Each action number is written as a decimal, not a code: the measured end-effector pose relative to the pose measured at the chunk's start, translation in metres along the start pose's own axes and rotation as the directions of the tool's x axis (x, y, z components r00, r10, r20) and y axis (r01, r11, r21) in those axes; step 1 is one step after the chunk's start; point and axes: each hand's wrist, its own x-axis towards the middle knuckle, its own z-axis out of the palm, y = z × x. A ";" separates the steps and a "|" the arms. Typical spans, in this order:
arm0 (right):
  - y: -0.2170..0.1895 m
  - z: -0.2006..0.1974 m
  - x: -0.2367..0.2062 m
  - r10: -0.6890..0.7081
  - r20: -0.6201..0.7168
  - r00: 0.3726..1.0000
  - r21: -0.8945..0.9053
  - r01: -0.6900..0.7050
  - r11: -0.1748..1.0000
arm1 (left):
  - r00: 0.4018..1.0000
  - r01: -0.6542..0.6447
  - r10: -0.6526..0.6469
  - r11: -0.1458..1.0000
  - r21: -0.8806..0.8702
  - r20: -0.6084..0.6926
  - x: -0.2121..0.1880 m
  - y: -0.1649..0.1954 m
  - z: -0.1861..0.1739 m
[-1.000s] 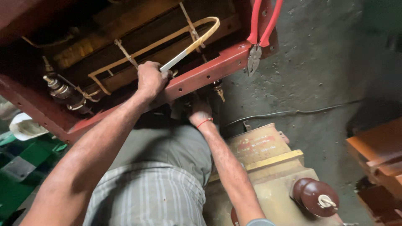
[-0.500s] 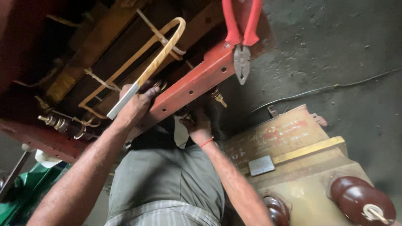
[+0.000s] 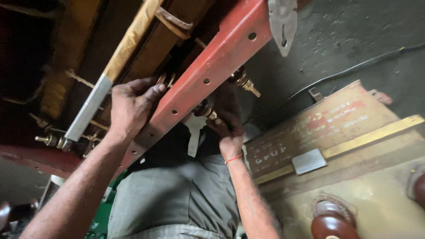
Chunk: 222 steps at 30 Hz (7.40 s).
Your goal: The person installs ceramic insulators into a red metal frame, aligning and tightening them by hand. They repeatedly pick up insulators, place them into holes, and secure them while another person works nearby.
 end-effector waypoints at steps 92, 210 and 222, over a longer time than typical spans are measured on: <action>0.005 0.017 -0.007 0.220 -0.333 0.917 -0.208 -0.299 0.931 | 0.880 0.145 0.006 0.949 -0.280 0.476 0.038 -0.038 0.016; 0.005 0.007 0.002 0.080 0.189 0.979 0.406 -0.152 0.901 | 0.857 0.124 -0.035 0.982 -0.141 0.514 0.045 -0.043 0.018; 0.015 -0.003 0.011 0.432 -0.046 0.901 0.394 -0.381 0.836 | 0.845 0.123 -0.025 0.981 -0.150 0.535 0.053 -0.069 0.024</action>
